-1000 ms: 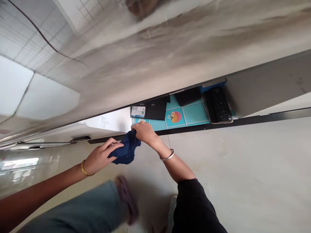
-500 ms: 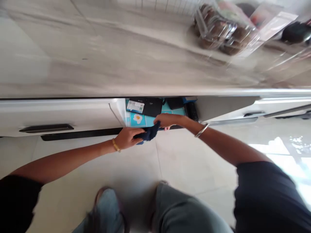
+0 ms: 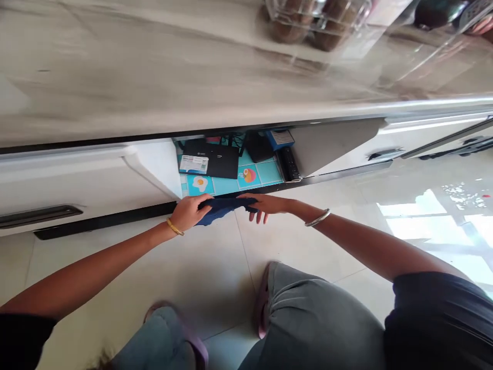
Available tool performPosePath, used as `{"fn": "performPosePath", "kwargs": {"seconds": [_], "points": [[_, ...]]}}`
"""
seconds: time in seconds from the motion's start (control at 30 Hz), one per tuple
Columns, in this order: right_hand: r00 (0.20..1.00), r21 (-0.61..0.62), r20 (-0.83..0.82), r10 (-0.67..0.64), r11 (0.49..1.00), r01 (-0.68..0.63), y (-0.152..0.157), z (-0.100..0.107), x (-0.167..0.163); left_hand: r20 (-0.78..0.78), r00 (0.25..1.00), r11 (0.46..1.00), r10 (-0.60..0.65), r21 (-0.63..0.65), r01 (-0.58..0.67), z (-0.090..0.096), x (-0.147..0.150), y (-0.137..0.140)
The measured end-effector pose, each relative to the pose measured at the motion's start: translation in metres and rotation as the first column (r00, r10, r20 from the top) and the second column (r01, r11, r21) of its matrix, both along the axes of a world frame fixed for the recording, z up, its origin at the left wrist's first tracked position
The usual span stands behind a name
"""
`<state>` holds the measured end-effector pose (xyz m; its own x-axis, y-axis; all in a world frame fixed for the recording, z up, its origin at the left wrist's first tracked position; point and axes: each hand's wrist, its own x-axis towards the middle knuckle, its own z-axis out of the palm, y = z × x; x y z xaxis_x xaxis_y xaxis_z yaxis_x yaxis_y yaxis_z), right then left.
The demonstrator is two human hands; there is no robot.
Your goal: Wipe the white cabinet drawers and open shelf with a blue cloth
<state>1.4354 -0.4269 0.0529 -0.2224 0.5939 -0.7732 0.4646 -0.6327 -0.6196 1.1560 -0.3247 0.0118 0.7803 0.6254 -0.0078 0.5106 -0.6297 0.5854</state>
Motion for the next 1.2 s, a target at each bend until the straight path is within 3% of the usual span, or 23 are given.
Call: {"fn": "performPosePath", "kwargs": {"seconds": [0.1, 0.2, 0.27, 0.33, 0.37, 0.43, 0.5, 0.57, 0.67, 0.73, 0.83, 0.9, 1.0, 1.2], "points": [[0.974, -0.069, -0.173, -0.149, 0.988, 0.139, -0.027, -0.018, 0.014, -0.092, 0.994, 0.999, -0.051, 0.006, 0.052, -0.015, 0.001, -0.002], [0.893, -0.037, -0.302, -0.332, 0.941, 0.338, -0.054, -0.040, 0.027, -0.130, 0.989, 0.998, -0.065, -0.031, 0.062, -0.026, 0.013, -0.004], [0.804, 0.056, -0.390, -0.448, 0.860, 0.506, -0.068, -0.054, 0.032, -0.066, 0.997, 0.987, 0.033, -0.158, -0.043, -0.030, 0.029, -0.004], [0.739, 0.214, -0.435, -0.515, 0.738, 0.640, -0.077, -0.065, 0.036, 0.024, 0.982, 0.928, 0.189, -0.331, -0.171, -0.034, 0.049, -0.001], [0.743, 0.317, -0.415, -0.525, 0.682, 0.659, -0.079, -0.069, 0.037, 0.055, 0.964, 0.888, 0.260, -0.405, -0.216, -0.037, 0.060, 0.003], [0.814, 0.552, -0.273, -0.513, 0.610, 0.569, -0.080, -0.074, 0.040, 0.083, 0.931, 0.821, 0.354, -0.505, -0.267, -0.043, 0.079, 0.012], [0.891, 0.738, -0.025, -0.454, 0.592, 0.323, -0.075, -0.078, 0.044, 0.095, 0.890, 0.744, 0.447, -0.592, -0.311, -0.050, 0.092, 0.023], [0.899, 0.814, 0.220, -0.379, 0.580, 0.045, -0.065, -0.084, 0.048, 0.104, 0.791, 0.615, 0.603, -0.692, -0.378, -0.056, 0.098, 0.033], [0.828, 0.777, 0.481, -0.287, 0.578, -0.251, -0.041, -0.098, 0.054, 0.076, 0.540, 0.356, 0.838, -0.827, -0.435, -0.058, 0.095, 0.044], [0.759, 0.697, 0.608, -0.233, 0.614, -0.370, -0.023, -0.109, 0.056, 0.017, 0.387, 0.185, 0.922, -0.898, -0.400, -0.053, 0.091, 0.051], [0.662, 0.569, 0.735, -0.143, 0.662, -0.488, 0.000, -0.126, 0.055, -0.107, 0.241, -0.029, 0.965, -0.952, -0.306, -0.041, 0.087, 0.059], [0.602, 0.497, 0.795, -0.081, 0.657, -0.567, 0.009, -0.133, 0.053, -0.181, 0.188, -0.132, 0.965, -0.960, -0.248, -0.035, 0.086, 0.063], [0.515, 0.420, 0.857, -0.028, 0.619, -0.664, 0.012, -0.140, 0.052, -0.232, 0.158, -0.204, 0.960, -0.963, -0.176, -0.031, 0.088, 0.065], [0.472, 0.401, 0.882, -0.021, 0.561, -0.725, 0.009, -0.145, 0.056, -0.230, 0.213, -0.201, 0.950, -0.968, -0.149, -0.036, 0.095, 0.064]]}}
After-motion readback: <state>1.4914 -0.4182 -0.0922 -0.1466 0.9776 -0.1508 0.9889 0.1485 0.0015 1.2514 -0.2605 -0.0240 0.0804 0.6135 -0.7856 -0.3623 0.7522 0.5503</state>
